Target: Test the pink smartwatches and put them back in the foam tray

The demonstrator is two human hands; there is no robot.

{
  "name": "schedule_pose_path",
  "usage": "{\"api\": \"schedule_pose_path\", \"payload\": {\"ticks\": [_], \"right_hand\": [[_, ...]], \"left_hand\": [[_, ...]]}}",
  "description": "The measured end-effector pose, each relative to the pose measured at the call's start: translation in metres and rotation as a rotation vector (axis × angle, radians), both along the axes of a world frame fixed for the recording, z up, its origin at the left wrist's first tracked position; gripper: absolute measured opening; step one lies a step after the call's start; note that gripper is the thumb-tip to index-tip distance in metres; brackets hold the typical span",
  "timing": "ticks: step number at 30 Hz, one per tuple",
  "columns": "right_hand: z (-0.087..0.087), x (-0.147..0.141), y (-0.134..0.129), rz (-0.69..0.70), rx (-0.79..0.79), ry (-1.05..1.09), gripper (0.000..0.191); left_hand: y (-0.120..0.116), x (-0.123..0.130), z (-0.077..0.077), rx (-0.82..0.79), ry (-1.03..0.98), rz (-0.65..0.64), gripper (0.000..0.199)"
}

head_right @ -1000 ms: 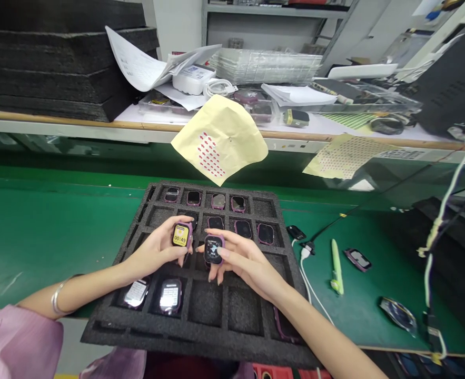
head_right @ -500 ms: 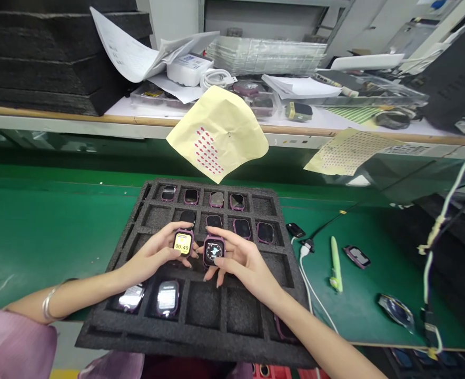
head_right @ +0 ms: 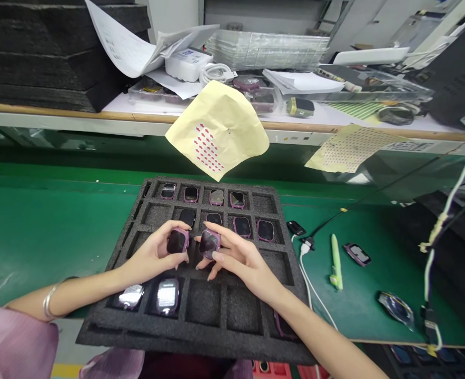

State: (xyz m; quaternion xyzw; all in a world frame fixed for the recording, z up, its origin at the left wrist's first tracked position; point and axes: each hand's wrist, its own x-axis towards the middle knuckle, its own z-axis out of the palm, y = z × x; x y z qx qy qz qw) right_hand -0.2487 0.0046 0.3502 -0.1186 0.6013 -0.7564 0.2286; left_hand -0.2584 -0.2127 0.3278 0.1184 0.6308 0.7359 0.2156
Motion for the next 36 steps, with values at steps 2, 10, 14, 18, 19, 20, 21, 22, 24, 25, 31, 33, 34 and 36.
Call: {"api": "schedule_pose_path", "payload": {"ticks": [2,10,14,18,19,20,21,22,24,25,31,33,34,36], "right_hand": [[-0.0003,0.0,0.0001,0.021,0.003,0.01,0.043],[-0.0017,0.0033,0.0015,0.086,0.024,-0.018,0.05],[-0.0009,0.0025,0.0022,0.095,0.062,-0.027,0.053],[0.0017,0.0001,0.0033,0.017,0.196,0.063,0.041],[0.0024,-0.0005,0.0035,0.015,0.221,0.085,0.038],[0.003,-0.0009,0.0038,0.021,0.236,0.103,0.036],[0.0034,-0.0012,0.004,0.029,0.244,0.115,0.034],[0.0037,-0.0013,0.0041,0.035,0.247,0.121,0.033],[0.0038,-0.0012,0.0046,0.041,0.244,0.116,0.035],[0.0038,-0.001,0.0049,0.042,0.24,0.106,0.037],[0.0049,-0.0008,0.0063,0.029,0.222,0.072,0.036],[0.0056,-0.0008,0.0062,0.022,0.21,0.074,0.034],[0.0059,-0.0008,0.006,0.017,0.202,0.068,0.035],[0.0064,-0.0005,0.0056,0.005,0.196,0.052,0.037]], "left_hand": [[-0.0018,0.0003,-0.0003,-0.083,0.065,0.01,0.037],[-0.0062,0.0051,-0.0014,-0.229,0.264,-0.035,0.031],[-0.0044,0.0077,0.0011,-0.186,0.235,-0.041,0.039],[-0.0036,0.0071,0.0049,-0.241,0.269,-0.031,0.043],[-0.0037,0.0068,0.0057,-0.264,0.28,-0.034,0.044],[-0.0038,0.0066,0.0065,-0.283,0.288,-0.04,0.043],[-0.004,0.0065,0.007,-0.297,0.293,-0.05,0.043],[-0.0041,0.0066,0.0074,-0.305,0.295,-0.055,0.043],[-0.0043,0.007,0.0076,-0.305,0.298,-0.046,0.043],[-0.0044,0.0072,0.0075,-0.299,0.299,-0.037,0.043],[-0.0046,0.0069,0.0066,-0.307,0.328,-0.072,0.04],[-0.0049,0.0068,0.0064,-0.315,0.337,-0.08,0.038],[-0.0051,0.0067,0.0064,-0.314,0.342,-0.075,0.038],[-0.0052,0.0068,0.0066,-0.31,0.354,-0.064,0.039]]}}
